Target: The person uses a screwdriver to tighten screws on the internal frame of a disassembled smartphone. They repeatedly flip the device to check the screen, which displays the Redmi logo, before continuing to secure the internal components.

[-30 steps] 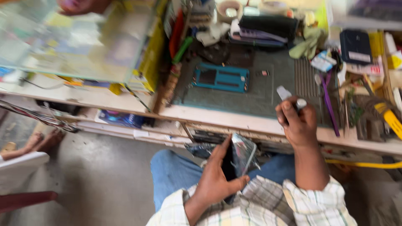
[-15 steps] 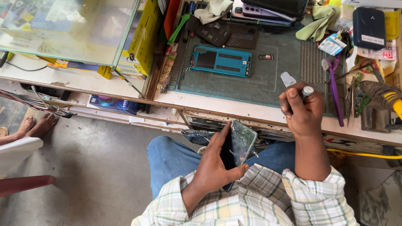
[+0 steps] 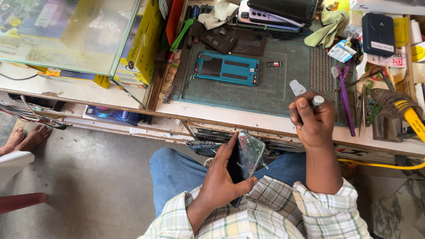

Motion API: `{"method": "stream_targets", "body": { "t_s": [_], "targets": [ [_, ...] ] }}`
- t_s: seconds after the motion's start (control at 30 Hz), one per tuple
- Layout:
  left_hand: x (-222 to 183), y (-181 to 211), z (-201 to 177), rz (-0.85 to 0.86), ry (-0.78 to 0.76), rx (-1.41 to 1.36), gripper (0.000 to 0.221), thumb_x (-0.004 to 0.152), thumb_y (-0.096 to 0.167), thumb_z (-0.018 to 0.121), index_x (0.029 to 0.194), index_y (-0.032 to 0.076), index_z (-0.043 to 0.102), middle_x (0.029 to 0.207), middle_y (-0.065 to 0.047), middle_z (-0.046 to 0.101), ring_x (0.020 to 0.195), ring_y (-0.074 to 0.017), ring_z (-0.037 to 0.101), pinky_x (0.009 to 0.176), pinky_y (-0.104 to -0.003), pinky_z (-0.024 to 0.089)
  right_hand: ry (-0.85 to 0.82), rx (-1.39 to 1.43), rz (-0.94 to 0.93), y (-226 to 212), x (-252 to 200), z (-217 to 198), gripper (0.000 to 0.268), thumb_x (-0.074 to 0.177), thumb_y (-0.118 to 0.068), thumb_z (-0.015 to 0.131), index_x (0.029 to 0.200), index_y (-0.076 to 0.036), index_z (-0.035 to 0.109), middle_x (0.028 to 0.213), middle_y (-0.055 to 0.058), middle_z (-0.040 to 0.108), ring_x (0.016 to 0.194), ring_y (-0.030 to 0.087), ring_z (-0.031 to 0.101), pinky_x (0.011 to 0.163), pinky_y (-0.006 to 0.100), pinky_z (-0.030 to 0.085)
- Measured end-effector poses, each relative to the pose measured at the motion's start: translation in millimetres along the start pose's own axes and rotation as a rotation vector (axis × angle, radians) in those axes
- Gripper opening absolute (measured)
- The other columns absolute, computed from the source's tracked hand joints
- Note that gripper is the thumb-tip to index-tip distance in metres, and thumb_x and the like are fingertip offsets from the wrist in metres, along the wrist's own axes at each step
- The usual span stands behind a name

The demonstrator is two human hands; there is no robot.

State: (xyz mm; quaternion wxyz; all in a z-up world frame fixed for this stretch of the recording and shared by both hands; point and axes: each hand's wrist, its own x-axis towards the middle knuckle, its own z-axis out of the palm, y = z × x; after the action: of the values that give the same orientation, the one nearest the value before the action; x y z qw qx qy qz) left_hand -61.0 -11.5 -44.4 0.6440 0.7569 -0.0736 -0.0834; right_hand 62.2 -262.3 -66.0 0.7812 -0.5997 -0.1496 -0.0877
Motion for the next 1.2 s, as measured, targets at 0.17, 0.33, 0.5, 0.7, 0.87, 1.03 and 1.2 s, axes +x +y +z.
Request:
{"method": "stream_targets", "body": {
  "t_s": [0.17, 0.33, 0.5, 0.7, 0.87, 1.03, 1.2],
  "targets": [
    [1.5, -1.8, 0.2, -0.010, -0.003, 0.006, 0.113, 0.068, 0.020, 0.082, 0.162, -0.001, 0.025, 0.128, -0.016, 0.055, 0.126, -0.0287, 0.057, 0.112, -0.039, 0.043, 0.002, -0.013, 0.012, 0.1, 0.1, -0.9, 0.026, 0.107, -0.023, 0.069, 0.092, -0.003, 0.065, 0.080, 0.004, 0.063, 0.064, 0.009, 0.052, 0.050, 0.021, 0.035],
    [2.5, -3.4, 0.3, -0.025, -0.013, 0.040, 0.114, 0.068, 0.021, 0.083, 0.163, 0.000, 0.024, 0.125, -0.016, 0.056, 0.124, -0.0284, 0.057, 0.111, -0.039, 0.044, -0.003, -0.006, 0.006, 2.4, 0.3, -2.4, 0.026, 0.108, -0.023, 0.069, 0.093, -0.002, 0.065, 0.081, 0.004, 0.063, 0.064, 0.009, 0.053, 0.051, 0.021, 0.035],
    [1.6, -4.2, 0.0, -0.033, -0.023, 0.045, 0.116, 0.068, 0.022, 0.083, 0.163, 0.000, 0.022, 0.127, -0.016, 0.055, 0.125, -0.0284, 0.058, 0.110, -0.040, 0.046, -0.002, -0.008, 0.005, 1.9, 0.3, -1.6, 0.026, 0.108, -0.023, 0.069, 0.093, -0.002, 0.065, 0.081, 0.004, 0.063, 0.059, 0.008, 0.052, 0.051, 0.021, 0.035],
    [0.3, -5.3, -0.3, -0.008, -0.020, 0.047, 0.116, 0.069, 0.021, 0.084, 0.164, -0.001, 0.021, 0.129, -0.016, 0.055, 0.127, -0.0292, 0.057, 0.111, -0.040, 0.045, -0.007, -0.007, -0.006, 1.6, 0.3, -0.8, 0.026, 0.108, -0.023, 0.069, 0.093, -0.002, 0.065, 0.081, 0.004, 0.063, 0.059, 0.007, 0.052, 0.051, 0.021, 0.036],
    [1.6, -3.6, -0.6, -0.037, -0.030, 0.046, 0.117, 0.068, 0.022, 0.084, 0.164, -0.001, 0.021, 0.128, -0.016, 0.054, 0.125, -0.0289, 0.058, 0.111, -0.040, 0.046, -0.001, -0.005, 0.001, 3.0, 0.0, -1.4, 0.025, 0.109, -0.023, 0.069, 0.094, -0.003, 0.065, 0.080, 0.004, 0.064, 0.059, 0.007, 0.053, 0.051, 0.021, 0.036],
    [2.1, -3.1, -0.2, -0.016, -0.029, 0.026, 0.117, 0.068, 0.021, 0.084, 0.164, -0.001, 0.021, 0.131, -0.017, 0.053, 0.128, -0.0295, 0.057, 0.112, -0.040, 0.045, -0.003, -0.006, 0.006, 3.9, 0.0, -2.6, 0.025, 0.109, -0.023, 0.069, 0.095, -0.003, 0.065, 0.077, 0.004, 0.064, 0.059, 0.007, 0.053, 0.051, 0.021, 0.035],
    [2.9, -2.8, -0.3, -0.027, -0.033, 0.047, 0.117, 0.068, 0.021, 0.084, 0.163, -0.001, 0.021, 0.132, -0.017, 0.054, 0.129, -0.0300, 0.056, 0.112, -0.041, 0.045, -0.003, -0.015, 0.005, 4.5, 0.4, -2.9, 0.025, 0.109, -0.024, 0.069, 0.095, -0.003, 0.065, 0.076, 0.004, 0.063, 0.059, 0.007, 0.053, 0.051, 0.021, 0.035]
  ]
}}
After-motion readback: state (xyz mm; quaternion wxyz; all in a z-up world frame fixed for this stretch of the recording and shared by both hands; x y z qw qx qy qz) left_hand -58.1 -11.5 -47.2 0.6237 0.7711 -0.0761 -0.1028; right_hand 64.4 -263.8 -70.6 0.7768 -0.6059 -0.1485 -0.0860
